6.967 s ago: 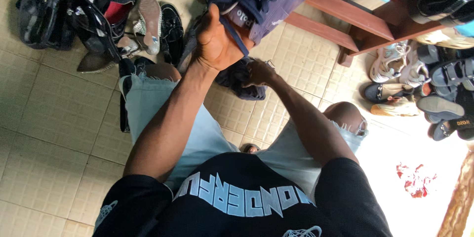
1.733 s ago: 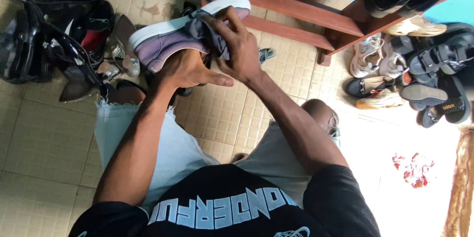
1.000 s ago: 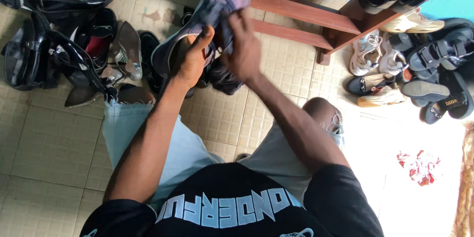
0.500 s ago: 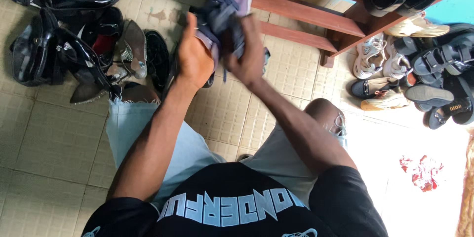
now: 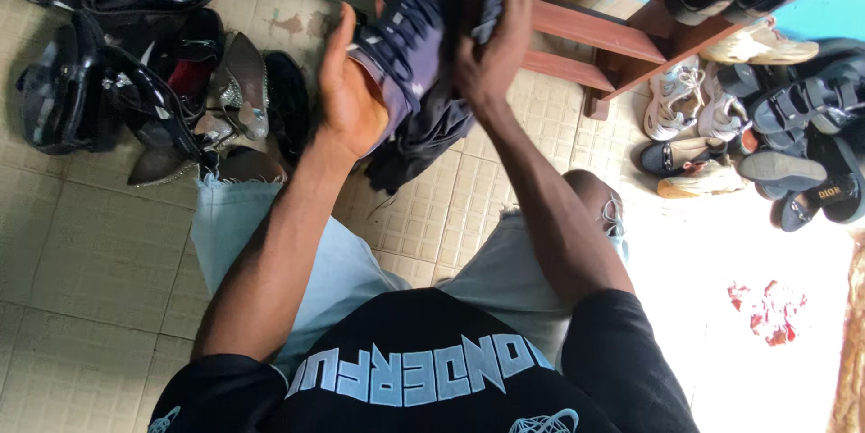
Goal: The person sits on the floor and wipes several pairs of shoes with a dark cloth. They handle a purple sneaker, a black loafer, and other shoes, wiping the uppers and soles before placing them on a wooden shoe rack.
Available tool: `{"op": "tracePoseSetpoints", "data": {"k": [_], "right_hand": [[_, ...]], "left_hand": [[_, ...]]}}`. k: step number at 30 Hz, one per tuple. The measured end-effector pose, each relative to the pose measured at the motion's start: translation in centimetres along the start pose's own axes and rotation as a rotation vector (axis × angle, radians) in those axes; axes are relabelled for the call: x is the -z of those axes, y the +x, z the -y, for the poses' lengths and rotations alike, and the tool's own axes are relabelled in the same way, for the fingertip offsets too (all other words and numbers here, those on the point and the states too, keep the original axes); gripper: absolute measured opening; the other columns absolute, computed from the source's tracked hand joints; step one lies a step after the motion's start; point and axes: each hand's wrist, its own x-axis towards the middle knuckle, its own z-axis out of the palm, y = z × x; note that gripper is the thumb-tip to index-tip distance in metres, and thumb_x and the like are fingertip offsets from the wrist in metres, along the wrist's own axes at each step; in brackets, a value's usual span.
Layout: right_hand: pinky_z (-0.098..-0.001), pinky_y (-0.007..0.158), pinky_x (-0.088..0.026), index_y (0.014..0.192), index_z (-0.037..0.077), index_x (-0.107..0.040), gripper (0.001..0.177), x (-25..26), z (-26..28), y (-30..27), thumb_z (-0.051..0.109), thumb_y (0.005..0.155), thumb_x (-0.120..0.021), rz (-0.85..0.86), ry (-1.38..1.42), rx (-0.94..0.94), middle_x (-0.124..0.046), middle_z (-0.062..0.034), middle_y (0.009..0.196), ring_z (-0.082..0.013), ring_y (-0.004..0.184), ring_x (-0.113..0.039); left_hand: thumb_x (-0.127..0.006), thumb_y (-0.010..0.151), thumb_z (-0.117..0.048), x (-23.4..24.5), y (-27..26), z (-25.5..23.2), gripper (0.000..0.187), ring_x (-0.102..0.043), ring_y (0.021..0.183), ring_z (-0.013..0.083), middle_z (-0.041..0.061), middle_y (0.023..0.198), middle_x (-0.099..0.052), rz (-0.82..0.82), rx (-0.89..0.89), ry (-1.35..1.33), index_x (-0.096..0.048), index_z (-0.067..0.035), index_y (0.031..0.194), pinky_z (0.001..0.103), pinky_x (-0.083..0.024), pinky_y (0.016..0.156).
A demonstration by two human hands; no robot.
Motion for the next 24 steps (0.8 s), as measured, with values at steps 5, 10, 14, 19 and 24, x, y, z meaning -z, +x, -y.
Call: {"op": "tracePoseSetpoints", "data": {"k": [5, 10, 14, 19, 24], "right_hand": [[-0.0481, 0.133, -0.029, 0.158, 0.004, -0.035, 0.079, -1.1, -1.9, -1.1, -0.005, 0.086, -0.064, -0.036, -0.071, 0.070, -0.042, -0.0266, 0.161, -0.0466, 0.153, -0.040], [-0.0460, 0.124, -0.045, 0.156, 0.007, -0.038, 0.079, -1.8, 2.8, -4.4, -0.002, 0.082, -0.063, 0.325, -0.074, -0.227, -0.044, -0.0256, 0.160, -0.0458, 0.146, -0.049], [-0.0495, 0.118, -0.041, 0.158, 0.001, -0.026, 0.086, -2.0, 0.0, -2.2, 0.003, 0.085, -0.073, 0.026, -0.205, 0.062, -0.027, -0.0341, 0.160, -0.0513, 0.142, -0.041], [-0.0444, 0.114, -0.050, 0.145, 0.007, -0.050, 0.065, 0.2, -1.8, 1.2, 0.007, 0.086, -0.079, 0.053, -0.162, -0.001, -0.048, -0.0206, 0.152, -0.0415, 0.136, -0.055], [-0.0453, 0.103, -0.054, 0.132, 0.012, -0.059, 0.056, 1.4, 0.7, 2.2, 0.011, 0.080, -0.081, 0.356, -0.233, 0.097, -0.054, -0.0203, 0.147, -0.0416, 0.127, -0.061]], "left_hand": [[-0.065, 0.098, -0.049, 0.0, -0.3, 0.9, 0.069, -0.057, 0.138, 0.0246, 0.010, 0.147, -0.060, 0.016, -0.020, -0.017, -0.050, -0.004, 0.148, 0.041, -0.042, 0.123], [-0.068, 0.100, -0.040, 2.0, 0.4, 1.6, 0.057, -0.059, 0.134, 0.0239, 0.008, 0.142, -0.063, -0.045, -0.120, -0.050, -0.055, -0.005, 0.144, 0.040, -0.043, 0.121], [-0.069, 0.108, -0.035, 4.1, 0.9, 2.0, 0.045, -0.063, 0.119, 0.0211, 0.008, 0.128, -0.067, -0.018, -0.034, -0.004, -0.060, -0.001, 0.137, 0.037, -0.046, 0.110], [-0.074, 0.106, -0.036, 3.6, -0.1, 2.7, 0.047, -0.059, 0.107, 0.0149, 0.006, 0.111, -0.068, -0.153, 0.027, 0.614, -0.067, 0.009, 0.118, 0.033, -0.044, 0.097], [-0.070, 0.092, -0.041, 1.6, -1.1, -0.2, 0.048, -0.068, 0.108, 0.0117, 0.002, 0.116, -0.073, -0.003, 0.046, 0.951, -0.067, -0.006, 0.125, 0.028, -0.051, 0.102]]}}
